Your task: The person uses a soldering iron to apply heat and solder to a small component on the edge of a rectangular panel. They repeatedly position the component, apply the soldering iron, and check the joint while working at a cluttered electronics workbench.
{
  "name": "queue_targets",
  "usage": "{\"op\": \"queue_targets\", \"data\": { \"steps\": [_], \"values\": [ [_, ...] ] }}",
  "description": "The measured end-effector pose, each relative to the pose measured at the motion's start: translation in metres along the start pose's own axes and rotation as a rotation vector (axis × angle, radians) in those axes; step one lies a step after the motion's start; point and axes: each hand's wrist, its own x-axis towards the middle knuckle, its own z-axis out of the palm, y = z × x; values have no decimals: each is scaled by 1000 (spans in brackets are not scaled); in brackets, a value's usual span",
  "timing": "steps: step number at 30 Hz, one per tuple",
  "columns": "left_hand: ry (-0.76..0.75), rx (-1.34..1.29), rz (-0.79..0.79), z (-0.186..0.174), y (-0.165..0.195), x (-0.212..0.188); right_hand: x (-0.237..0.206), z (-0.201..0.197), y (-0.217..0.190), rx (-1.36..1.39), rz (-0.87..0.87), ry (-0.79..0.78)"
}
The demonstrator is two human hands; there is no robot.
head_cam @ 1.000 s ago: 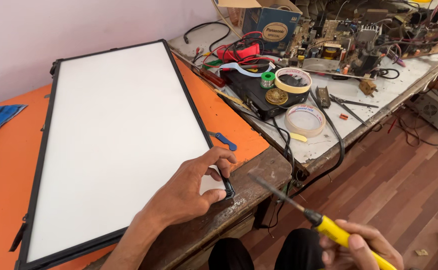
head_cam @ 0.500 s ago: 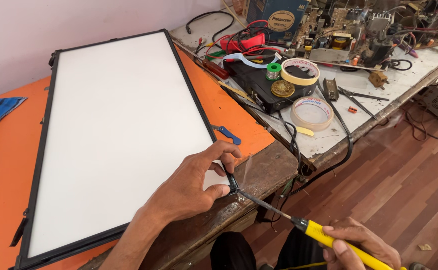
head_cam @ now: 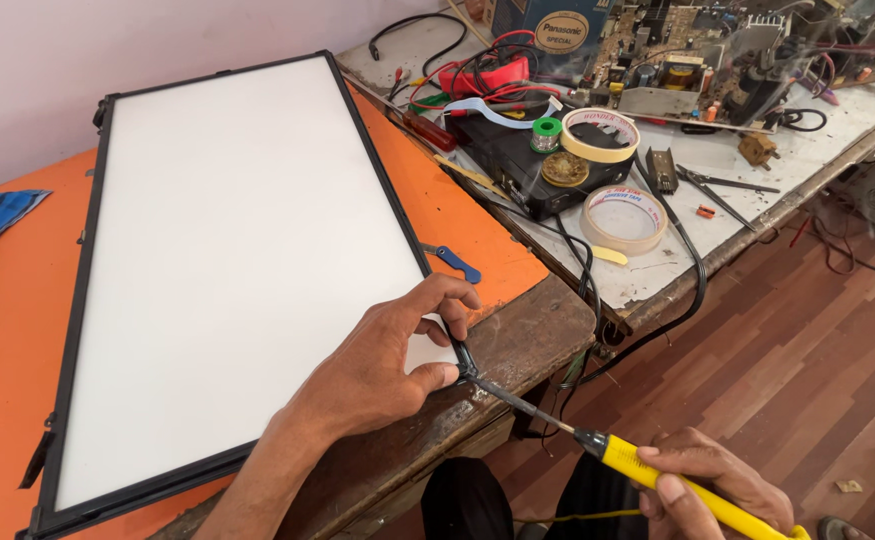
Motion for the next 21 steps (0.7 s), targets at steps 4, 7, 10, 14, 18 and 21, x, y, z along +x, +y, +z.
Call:
{"op": "queue_targets", "data": {
  "steps": [4, 7, 10, 14, 18, 21],
  "values": [
    [-5, 8, 3, -1, 0, 1, 2, -3, 2, -25, 30, -22],
    [1, 15, 4, -1, 1, 1, 3, -4, 1, -25, -10, -53],
    [-5, 9, -28, -1, 1, 1, 3, -3, -2, -60, -1, -56],
    [-5, 9, -32, 0, 1, 1, 3, -2, -6, -69, -11, -82],
    [-6, 10, -56, 1, 0, 1, 4, -2, -7, -70, 4, -57],
    [-2, 10, -47, 1, -1, 1, 4, -3, -7, -91, 22, -48]
  ]
}}
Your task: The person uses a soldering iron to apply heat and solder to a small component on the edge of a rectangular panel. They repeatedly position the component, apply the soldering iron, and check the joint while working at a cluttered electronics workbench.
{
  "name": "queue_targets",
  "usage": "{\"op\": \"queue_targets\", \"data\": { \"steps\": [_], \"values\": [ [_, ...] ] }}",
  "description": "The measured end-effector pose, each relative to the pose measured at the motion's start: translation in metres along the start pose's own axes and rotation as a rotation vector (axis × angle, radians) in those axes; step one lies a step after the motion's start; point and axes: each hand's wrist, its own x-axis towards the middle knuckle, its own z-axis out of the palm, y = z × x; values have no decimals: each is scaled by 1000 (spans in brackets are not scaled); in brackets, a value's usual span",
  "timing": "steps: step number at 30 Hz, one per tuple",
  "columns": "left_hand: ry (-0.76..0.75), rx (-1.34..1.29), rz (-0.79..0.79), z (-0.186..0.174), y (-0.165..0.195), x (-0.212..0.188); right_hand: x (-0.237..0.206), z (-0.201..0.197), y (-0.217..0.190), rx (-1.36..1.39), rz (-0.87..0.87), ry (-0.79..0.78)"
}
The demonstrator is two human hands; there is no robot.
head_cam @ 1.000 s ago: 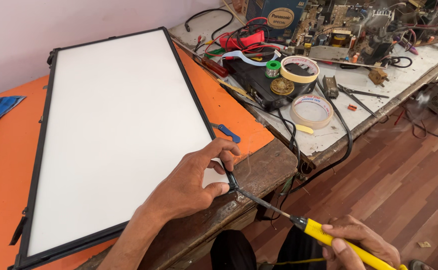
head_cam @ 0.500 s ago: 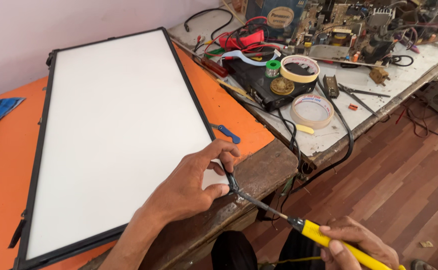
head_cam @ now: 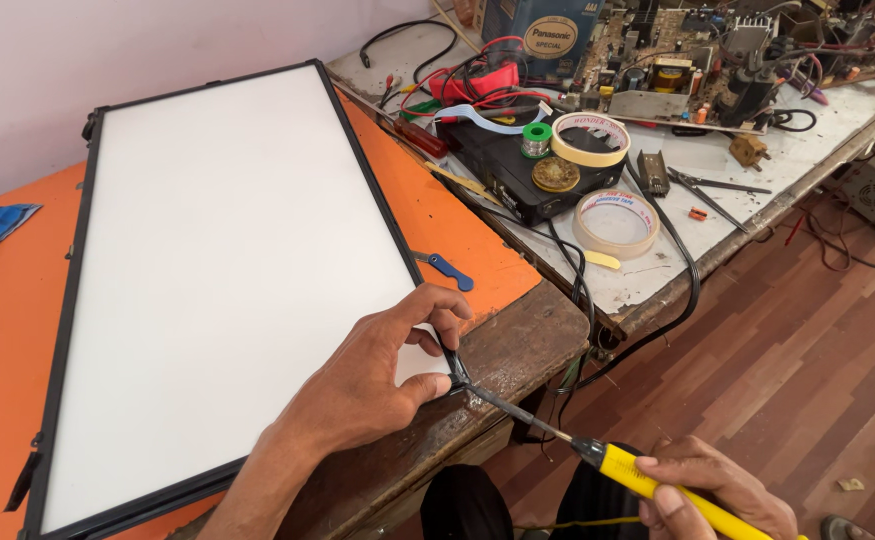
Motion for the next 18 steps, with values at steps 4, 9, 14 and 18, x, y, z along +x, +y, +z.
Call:
{"op": "queue_targets", "data": {
  "steps": [4, 9, 14, 18],
  "values": [
    [-3, 7, -8, 0, 0, -1, -2, 0, 5, 46, -106, 10],
    [-2, 2, -14, -1, 3, -1, -13, -5, 7, 149, 100, 105],
    [8, 20, -36, -1, 7, -3, -22, -3, 9, 128, 550, 310],
    [8, 41, -86, 0, 7, -4, -20, -1, 8, 192, 619, 332]
  ]
}}
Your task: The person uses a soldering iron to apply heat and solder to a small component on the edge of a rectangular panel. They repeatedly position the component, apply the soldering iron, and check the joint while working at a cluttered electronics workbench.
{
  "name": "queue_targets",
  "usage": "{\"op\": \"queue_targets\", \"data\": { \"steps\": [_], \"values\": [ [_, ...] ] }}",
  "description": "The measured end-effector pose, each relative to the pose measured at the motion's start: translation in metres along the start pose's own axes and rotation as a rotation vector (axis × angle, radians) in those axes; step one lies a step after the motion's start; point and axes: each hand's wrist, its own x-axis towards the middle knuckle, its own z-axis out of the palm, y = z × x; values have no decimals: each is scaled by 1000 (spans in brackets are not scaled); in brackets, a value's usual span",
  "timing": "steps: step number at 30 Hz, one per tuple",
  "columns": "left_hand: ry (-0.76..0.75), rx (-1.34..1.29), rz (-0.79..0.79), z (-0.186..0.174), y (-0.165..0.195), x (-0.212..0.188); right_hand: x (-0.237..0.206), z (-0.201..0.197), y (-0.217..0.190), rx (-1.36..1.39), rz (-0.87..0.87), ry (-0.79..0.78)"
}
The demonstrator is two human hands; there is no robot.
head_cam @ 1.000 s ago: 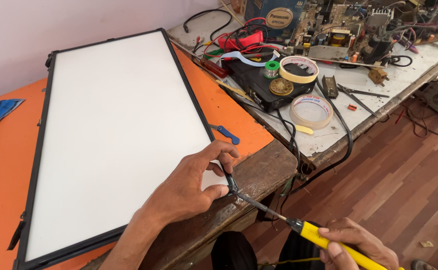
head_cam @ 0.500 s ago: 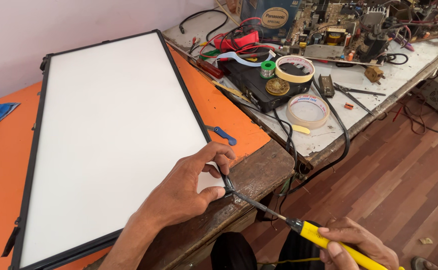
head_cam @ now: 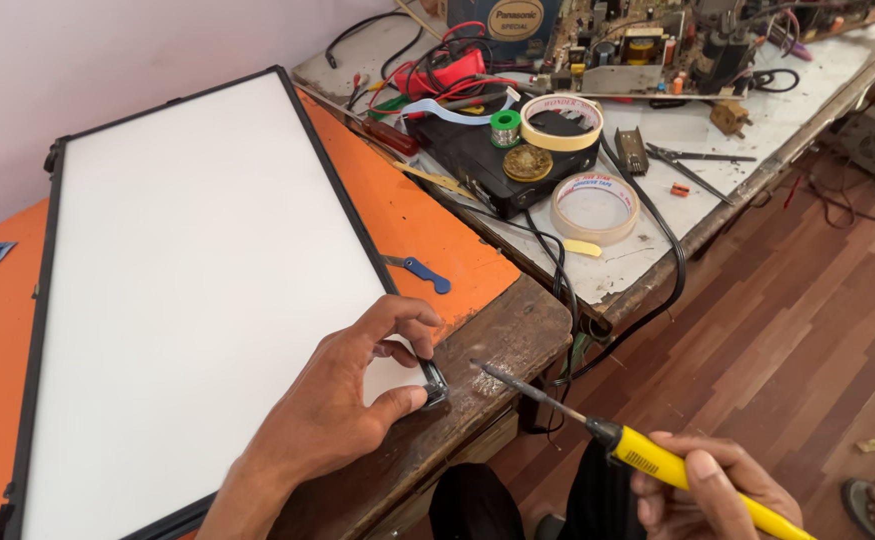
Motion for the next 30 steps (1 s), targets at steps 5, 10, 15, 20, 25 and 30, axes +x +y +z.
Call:
{"op": "queue_targets", "data": {
  "steps": [5, 10, 15, 20, 25, 30],
  "values": [
    [-10, -12, -46, 0, -2, -1, -1, 13, -3, 348, -288, -124],
    [-6, -34, -47, -1, -5, -3, 0, 24, -2, 403, -449, -145],
    [0, -36, -25, 0, -8, -4, -7, 22, -1, 100, -389, -127],
    [-6, -65, -35, 0, -7, -5, -17, 25, 1, -34, -328, -104],
    [-4, -42, -52, -1, -7, -7, -20, 32, 0, -39, -383, -81],
    [-14, -51, -7, 0, -10, -5, -19, 34, -1, 3, -370, -116]
  ]
}}
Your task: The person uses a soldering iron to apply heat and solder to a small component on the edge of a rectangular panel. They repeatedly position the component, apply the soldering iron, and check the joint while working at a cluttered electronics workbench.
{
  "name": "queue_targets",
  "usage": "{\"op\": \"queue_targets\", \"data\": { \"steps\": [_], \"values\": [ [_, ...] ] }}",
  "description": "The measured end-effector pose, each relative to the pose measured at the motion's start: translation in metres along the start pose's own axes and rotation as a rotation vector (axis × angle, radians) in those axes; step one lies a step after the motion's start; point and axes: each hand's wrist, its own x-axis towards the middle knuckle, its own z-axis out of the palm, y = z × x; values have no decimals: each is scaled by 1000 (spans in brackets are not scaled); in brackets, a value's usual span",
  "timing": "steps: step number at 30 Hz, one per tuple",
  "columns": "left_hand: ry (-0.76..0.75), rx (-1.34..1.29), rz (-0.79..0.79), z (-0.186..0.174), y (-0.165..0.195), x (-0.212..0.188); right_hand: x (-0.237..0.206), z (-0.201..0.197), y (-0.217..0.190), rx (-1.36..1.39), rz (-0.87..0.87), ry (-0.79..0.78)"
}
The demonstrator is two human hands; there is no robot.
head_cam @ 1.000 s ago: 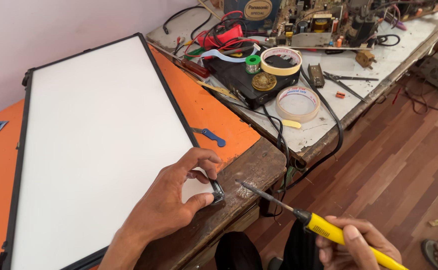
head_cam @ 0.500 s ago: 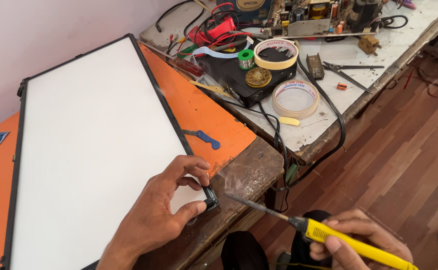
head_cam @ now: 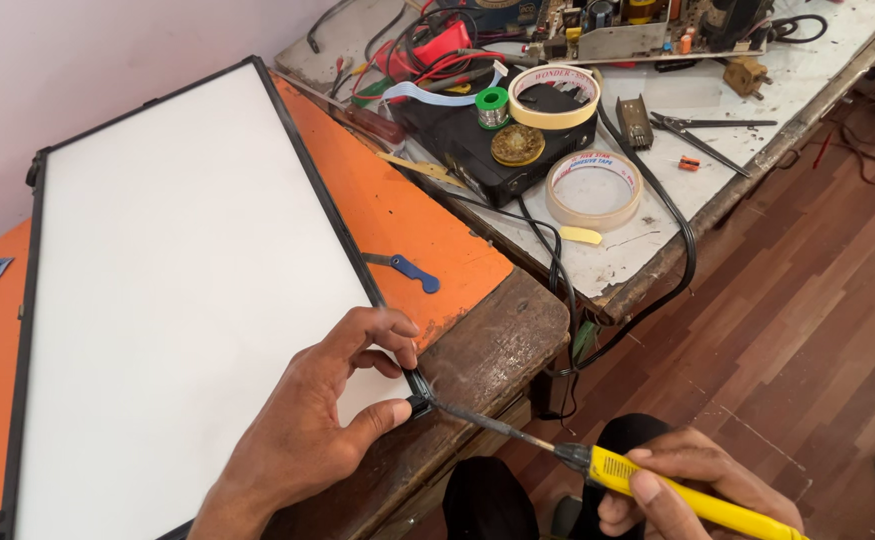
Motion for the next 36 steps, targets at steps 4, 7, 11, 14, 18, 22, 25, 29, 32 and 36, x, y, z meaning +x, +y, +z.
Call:
{"op": "queue_targets", "data": {
  "steps": [4, 7, 11, 14, 18, 22, 25, 29, 32, 36],
  "values": [
    [1, -5, -10, 1, -2, -1, -1, 0, 1, -1, -4, -17],
    [3, -3, 5, 0, -3, -2, 0, 0, 2, 24, -49, -27],
    [4, 5, -3, 1, -3, -2, -1, -1, 3, 9, -2, 3],
    [2, 4, -9, 1, -3, -1, -2, 0, 5, 11, -2, 1],
    [1, 1, 4, 1, -2, -2, -3, 1, 6, 26, -5, 9],
    [2, 31, -50, 0, -1, -2, -2, 1, 6, -85, 80, 73],
    [2, 35, -17, 0, 0, -1, -3, 1, 5, -58, 112, 72],
    [2, 18, 8, 0, 0, -1, -4, 4, 8, -58, 57, 107],
    [5, 33, -16, -1, 1, -1, 0, 5, 12, -95, 54, 162],
    [3, 32, 1, -1, 3, 0, 2, -2, 13, -108, 83, 120]
  ]
}}
